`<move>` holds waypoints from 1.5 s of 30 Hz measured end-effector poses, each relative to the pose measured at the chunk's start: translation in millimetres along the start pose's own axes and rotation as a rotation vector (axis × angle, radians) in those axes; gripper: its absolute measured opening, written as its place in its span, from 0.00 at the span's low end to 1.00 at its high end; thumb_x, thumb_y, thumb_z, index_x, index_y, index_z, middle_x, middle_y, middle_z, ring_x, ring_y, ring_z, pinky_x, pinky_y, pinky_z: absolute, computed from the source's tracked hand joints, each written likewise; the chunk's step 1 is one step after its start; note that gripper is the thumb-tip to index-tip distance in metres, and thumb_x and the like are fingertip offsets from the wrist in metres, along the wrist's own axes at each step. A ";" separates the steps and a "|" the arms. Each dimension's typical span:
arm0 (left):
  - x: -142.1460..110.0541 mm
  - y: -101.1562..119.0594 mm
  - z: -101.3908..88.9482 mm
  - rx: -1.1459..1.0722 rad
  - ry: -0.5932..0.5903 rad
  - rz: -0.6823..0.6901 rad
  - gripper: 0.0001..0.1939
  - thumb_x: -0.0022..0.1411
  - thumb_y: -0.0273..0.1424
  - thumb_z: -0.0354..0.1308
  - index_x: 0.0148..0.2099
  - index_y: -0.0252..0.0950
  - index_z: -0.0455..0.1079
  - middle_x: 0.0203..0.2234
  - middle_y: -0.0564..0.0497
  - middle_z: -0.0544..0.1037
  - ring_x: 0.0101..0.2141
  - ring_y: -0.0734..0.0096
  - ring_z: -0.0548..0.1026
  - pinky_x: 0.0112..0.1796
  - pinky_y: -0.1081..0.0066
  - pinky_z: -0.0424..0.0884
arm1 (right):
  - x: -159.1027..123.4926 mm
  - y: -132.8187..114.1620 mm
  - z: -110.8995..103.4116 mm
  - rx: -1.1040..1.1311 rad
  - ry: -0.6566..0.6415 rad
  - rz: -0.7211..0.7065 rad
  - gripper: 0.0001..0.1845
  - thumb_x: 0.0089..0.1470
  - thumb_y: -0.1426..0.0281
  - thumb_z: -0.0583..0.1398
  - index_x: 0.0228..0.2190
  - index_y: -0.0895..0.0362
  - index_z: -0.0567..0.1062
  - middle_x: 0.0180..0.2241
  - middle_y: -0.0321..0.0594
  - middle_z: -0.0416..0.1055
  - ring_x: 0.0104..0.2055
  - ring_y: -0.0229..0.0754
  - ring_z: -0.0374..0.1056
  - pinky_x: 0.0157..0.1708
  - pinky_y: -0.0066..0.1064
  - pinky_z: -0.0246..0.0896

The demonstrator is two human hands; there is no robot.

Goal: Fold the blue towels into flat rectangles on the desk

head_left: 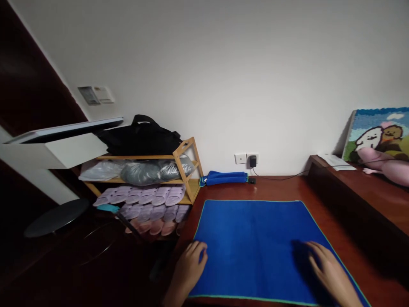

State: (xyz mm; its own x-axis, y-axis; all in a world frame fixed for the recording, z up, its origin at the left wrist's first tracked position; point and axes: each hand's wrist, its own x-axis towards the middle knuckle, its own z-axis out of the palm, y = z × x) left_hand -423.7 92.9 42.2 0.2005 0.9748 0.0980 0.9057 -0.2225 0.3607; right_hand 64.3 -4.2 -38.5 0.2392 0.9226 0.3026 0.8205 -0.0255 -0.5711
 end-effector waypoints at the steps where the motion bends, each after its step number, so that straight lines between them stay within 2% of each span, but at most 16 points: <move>1: 19.0 17.6 7.2 -0.002 -0.001 0.071 0.13 0.67 0.28 0.49 0.45 0.46 0.75 0.44 0.49 0.80 0.49 0.61 0.76 0.52 0.66 0.69 | 21.7 -17.6 15.4 -0.019 -0.029 -0.054 0.27 0.62 0.53 0.50 0.55 0.50 0.75 0.56 0.45 0.74 0.58 0.54 0.69 0.61 0.47 0.62; 5: 99.5 88.6 55.7 -0.007 -0.028 0.318 0.20 0.72 0.34 0.45 0.60 0.43 0.71 0.58 0.45 0.75 0.59 0.58 0.70 0.61 0.60 0.63 | 106.2 -76.7 82.6 -0.096 -0.159 -0.175 0.32 0.66 0.56 0.46 0.65 0.57 0.65 0.67 0.46 0.62 0.69 0.52 0.57 0.68 0.48 0.51; 8: 156.4 120.9 105.3 0.010 -0.079 0.403 0.26 0.74 0.38 0.42 0.69 0.38 0.61 0.68 0.42 0.64 0.68 0.54 0.58 0.68 0.53 0.52 | 151.8 -96.4 125.0 -0.156 -0.251 -0.156 0.35 0.67 0.56 0.45 0.68 0.60 0.60 0.70 0.45 0.54 0.73 0.52 0.46 0.71 0.50 0.43; 11: 199.5 128.3 145.1 0.023 -0.114 0.403 0.30 0.74 0.41 0.40 0.73 0.37 0.53 0.71 0.41 0.58 0.71 0.54 0.52 0.69 0.50 0.45 | 176.0 -98.2 151.8 -0.208 -0.290 -0.132 0.35 0.68 0.55 0.44 0.69 0.58 0.57 0.72 0.44 0.49 0.74 0.52 0.42 0.71 0.52 0.38; 14: 220.7 113.4 160.7 0.028 -0.107 0.375 0.32 0.75 0.46 0.40 0.75 0.39 0.50 0.73 0.44 0.54 0.72 0.55 0.48 0.69 0.51 0.42 | 183.5 -90.4 161.9 -0.247 -0.287 -0.104 0.37 0.68 0.53 0.42 0.70 0.60 0.55 0.72 0.45 0.46 0.74 0.51 0.41 0.71 0.51 0.34; 16: 224.2 91.5 156.5 0.045 -0.099 0.341 0.33 0.74 0.49 0.39 0.75 0.42 0.50 0.73 0.45 0.52 0.72 0.56 0.47 0.69 0.52 0.41 | 183.8 -78.3 158.9 -0.268 -0.278 -0.102 0.38 0.69 0.52 0.41 0.70 0.60 0.53 0.72 0.45 0.45 0.75 0.51 0.40 0.71 0.51 0.33; 18: 223.2 61.0 143.5 0.089 -0.087 0.271 0.34 0.74 0.51 0.38 0.75 0.44 0.50 0.73 0.46 0.51 0.72 0.56 0.47 0.69 0.52 0.41 | 183.0 -56.4 147.5 -0.306 -0.269 -0.083 0.38 0.69 0.51 0.40 0.70 0.59 0.53 0.72 0.44 0.46 0.75 0.51 0.40 0.71 0.52 0.31; 21: 220.4 5.2 117.9 0.198 -0.044 0.163 0.35 0.74 0.53 0.38 0.75 0.44 0.50 0.73 0.45 0.52 0.72 0.54 0.48 0.69 0.50 0.44 | 181.9 -3.9 116.8 -0.406 -0.255 0.002 0.38 0.68 0.51 0.40 0.71 0.58 0.51 0.73 0.42 0.46 0.75 0.51 0.40 0.71 0.53 0.32; 24: 219.1 -45.4 97.6 0.293 0.004 0.123 0.36 0.73 0.54 0.39 0.74 0.42 0.52 0.72 0.43 0.54 0.71 0.51 0.51 0.67 0.48 0.50 | 181.2 55.6 79.9 -0.506 -0.264 0.102 0.38 0.67 0.52 0.38 0.71 0.57 0.49 0.73 0.41 0.44 0.75 0.49 0.38 0.72 0.51 0.34; 26: 218.8 -66.0 90.4 0.313 0.011 0.124 0.36 0.73 0.54 0.38 0.74 0.40 0.52 0.72 0.41 0.54 0.71 0.51 0.52 0.67 0.49 0.52 | 180.3 85.7 60.2 -0.533 -0.275 0.153 0.39 0.67 0.53 0.37 0.72 0.57 0.48 0.74 0.41 0.43 0.75 0.48 0.37 0.72 0.50 0.37; 28: 218.0 -73.5 87.7 0.312 0.009 0.128 0.36 0.73 0.54 0.38 0.74 0.39 0.52 0.72 0.40 0.54 0.71 0.52 0.52 0.67 0.50 0.53 | 178.8 102.9 48.9 -0.533 -0.269 0.173 0.39 0.67 0.52 0.37 0.72 0.57 0.47 0.74 0.41 0.43 0.75 0.47 0.37 0.72 0.48 0.38; 33: 213.9 -62.1 85.8 0.317 0.023 0.121 0.34 0.74 0.52 0.37 0.74 0.41 0.52 0.72 0.42 0.55 0.71 0.55 0.52 0.67 0.52 0.53 | 176.0 104.9 45.7 -0.536 -0.251 0.179 0.39 0.67 0.52 0.36 0.72 0.57 0.46 0.74 0.40 0.42 0.75 0.47 0.37 0.72 0.45 0.37; 37: 213.3 -53.9 74.4 0.333 -0.027 0.080 0.32 0.75 0.49 0.37 0.74 0.40 0.52 0.72 0.44 0.54 0.71 0.57 0.51 0.68 0.52 0.50 | 179.5 92.2 39.5 -0.571 -0.312 0.208 0.38 0.67 0.54 0.37 0.72 0.58 0.45 0.74 0.40 0.41 0.75 0.48 0.37 0.72 0.46 0.38; 39: 212.4 -43.7 67.9 0.348 -0.014 0.084 0.31 0.76 0.46 0.37 0.73 0.38 0.55 0.72 0.43 0.56 0.71 0.57 0.52 0.68 0.51 0.47 | 181.8 77.7 36.9 -0.595 -0.301 0.219 0.38 0.67 0.55 0.36 0.71 0.60 0.47 0.74 0.41 0.42 0.75 0.49 0.37 0.72 0.48 0.36; 42: 203.5 -4.3 70.2 0.323 0.083 0.181 0.31 0.76 0.42 0.35 0.72 0.34 0.57 0.71 0.42 0.58 0.71 0.57 0.52 0.69 0.52 0.46 | 179.4 35.8 47.2 -0.575 -0.223 0.112 0.39 0.68 0.56 0.35 0.71 0.64 0.50 0.73 0.46 0.43 0.75 0.49 0.37 0.72 0.47 0.34; 45: 184.3 60.4 95.2 0.237 0.064 0.385 0.32 0.76 0.44 0.33 0.73 0.35 0.54 0.71 0.44 0.57 0.71 0.61 0.53 0.69 0.57 0.47 | 166.4 -25.3 77.5 -0.448 -0.238 -0.099 0.38 0.69 0.55 0.36 0.71 0.62 0.50 0.73 0.45 0.44 0.75 0.46 0.38 0.72 0.46 0.34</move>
State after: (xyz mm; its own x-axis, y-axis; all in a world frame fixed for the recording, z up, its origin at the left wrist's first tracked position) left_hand -296.4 260.7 -6.2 0.5223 0.8174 0.2430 0.8320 -0.5510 0.0651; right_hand 43.1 179.7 -32.9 0.0674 0.9896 0.1267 0.9876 -0.0481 -0.1497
